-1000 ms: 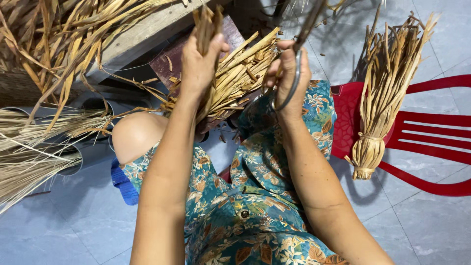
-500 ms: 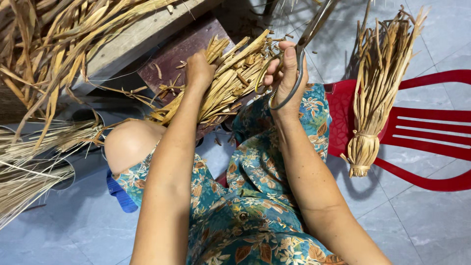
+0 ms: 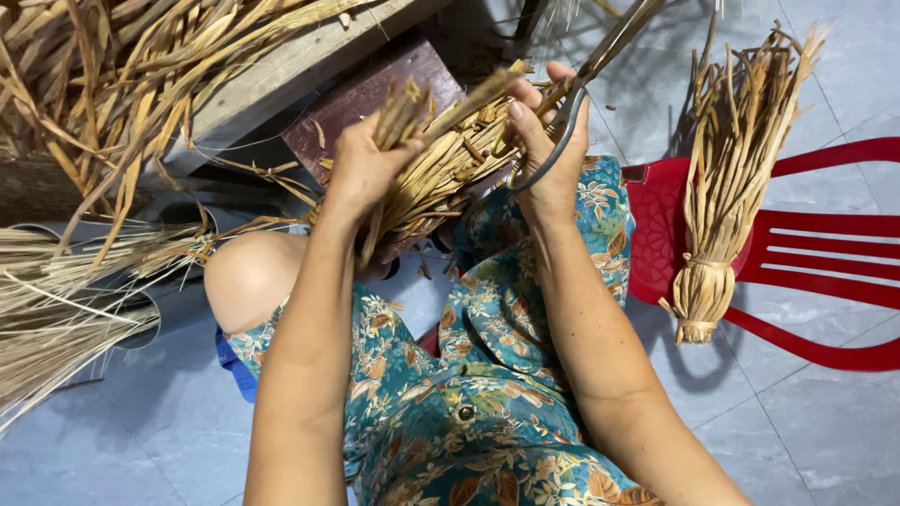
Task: The person sits on a red plastic chair and trims dried palm leaf strips with scissors, cutting off ends and uneven edges over a small wooden board on their lap. They gather and reposition the leaf bundles by hand and set trimmed pieces aside while cut scraps accumulate on the board and floor.
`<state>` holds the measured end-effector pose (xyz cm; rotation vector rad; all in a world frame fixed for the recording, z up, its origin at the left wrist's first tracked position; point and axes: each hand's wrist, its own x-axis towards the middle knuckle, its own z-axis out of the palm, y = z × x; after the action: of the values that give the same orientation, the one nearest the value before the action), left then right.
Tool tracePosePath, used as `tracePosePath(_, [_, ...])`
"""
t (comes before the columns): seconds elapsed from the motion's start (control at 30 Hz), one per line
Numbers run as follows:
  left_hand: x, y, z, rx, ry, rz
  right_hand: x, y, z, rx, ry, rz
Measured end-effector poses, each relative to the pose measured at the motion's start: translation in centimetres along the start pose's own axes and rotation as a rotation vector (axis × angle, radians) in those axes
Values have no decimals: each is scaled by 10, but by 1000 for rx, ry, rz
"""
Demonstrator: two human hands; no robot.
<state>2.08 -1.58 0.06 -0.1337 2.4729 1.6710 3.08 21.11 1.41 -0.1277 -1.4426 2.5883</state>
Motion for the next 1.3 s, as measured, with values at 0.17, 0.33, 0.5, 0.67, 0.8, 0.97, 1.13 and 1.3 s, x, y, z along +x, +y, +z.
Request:
tracePosePath(0.17, [-30, 24, -2, 87, 62, 42, -5, -5, 6, -69, -87, -25])
tracePosePath(0.33, [-42, 42, 14, 24, 91, 244, -9, -4, 11, -102, -77, 8])
tracePosePath(0.5, [-39, 49, 23, 52, 148, 377, -10, 2, 6, -228, -184, -19])
tracePosePath(0.67, [-33, 46, -6, -3, 200, 320, -8, 2, -3, -345, -305, 108])
tracePosePath(0.8, [-32, 44, -24, -88, 208, 362, -14, -1, -3, -565, -478, 137])
tracePosePath(0.97, [-34, 45, -32, -14, 210, 287, -16, -9, 3, -650, -565, 158])
tracePosePath(1.13, [-37, 48, -39, 9, 176, 272, -18, -10, 3, -660, -573, 192])
tracePosePath(1.3, [-37, 46, -44, 75, 140, 297, -17, 1, -7, -591, -515, 307])
